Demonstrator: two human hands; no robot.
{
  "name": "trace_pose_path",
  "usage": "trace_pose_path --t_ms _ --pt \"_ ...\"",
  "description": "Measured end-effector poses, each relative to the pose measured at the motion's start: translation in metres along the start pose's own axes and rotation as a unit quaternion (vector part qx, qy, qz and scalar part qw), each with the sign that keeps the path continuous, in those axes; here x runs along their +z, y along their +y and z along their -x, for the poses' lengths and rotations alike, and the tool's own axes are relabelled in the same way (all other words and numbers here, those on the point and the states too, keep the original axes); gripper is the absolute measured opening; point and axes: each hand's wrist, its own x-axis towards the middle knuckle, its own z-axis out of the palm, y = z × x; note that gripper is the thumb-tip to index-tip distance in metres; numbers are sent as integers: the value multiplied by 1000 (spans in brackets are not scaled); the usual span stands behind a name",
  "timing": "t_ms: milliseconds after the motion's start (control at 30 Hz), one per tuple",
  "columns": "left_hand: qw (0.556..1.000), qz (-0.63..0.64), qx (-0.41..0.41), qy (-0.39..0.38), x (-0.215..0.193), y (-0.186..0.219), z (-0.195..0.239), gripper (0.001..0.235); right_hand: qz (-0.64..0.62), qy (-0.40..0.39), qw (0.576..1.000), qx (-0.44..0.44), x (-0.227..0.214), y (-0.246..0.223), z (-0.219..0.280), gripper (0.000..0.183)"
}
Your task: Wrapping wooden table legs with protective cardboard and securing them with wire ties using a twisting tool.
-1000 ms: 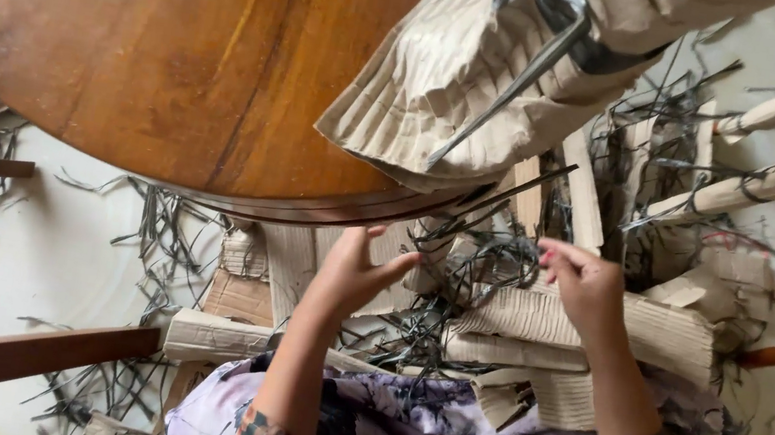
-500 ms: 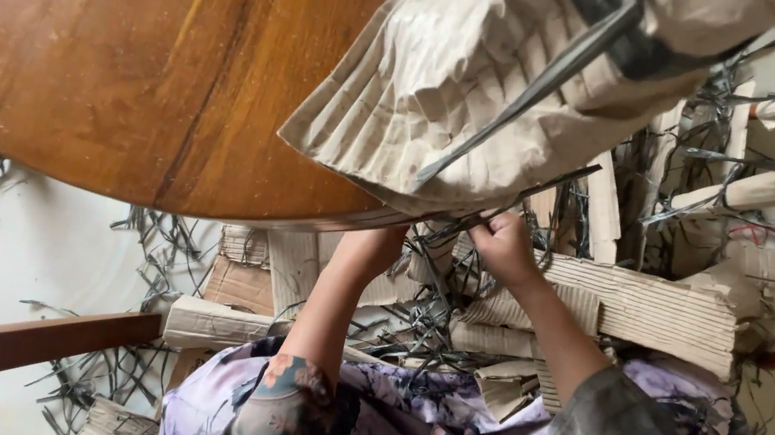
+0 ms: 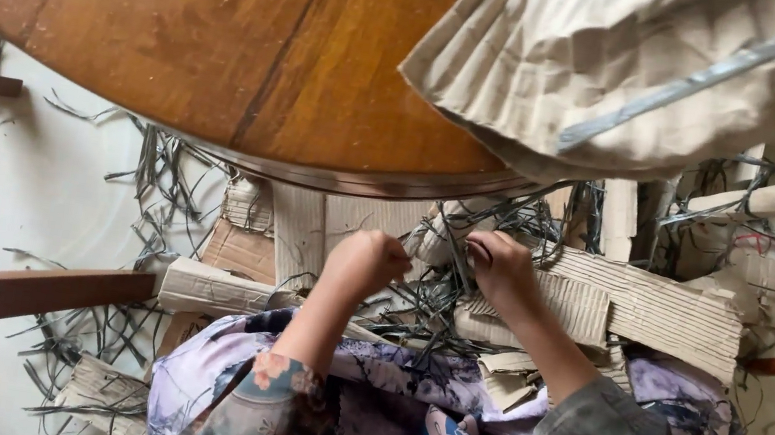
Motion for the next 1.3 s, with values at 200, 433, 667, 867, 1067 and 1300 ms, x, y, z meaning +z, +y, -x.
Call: trace_pose_path --t_ms 200,433,667,867,1067,1300 --pt "977 -90 118 153 42 13 41 6 22 -55 997 46 -33 -38 26 12" --pt "945 -20 255 203 12 44 52 8 -14 -75 996 51 -43 -72 38 13" --pt "945 151 273 100 -6 49 44 14 -100 -31 994 19 -40 -99 25 9" --pt "922 263 274 80 2 37 29 28 -216 -11 968 131 -35 -102 31 3" --pt "902 273 302 140 4 34 27 23 -214 29 970 109 -24 -107 29 7" --pt "922 233 259 171 22 26 19 11 -78 130 976 -157 -23 -113 12 26"
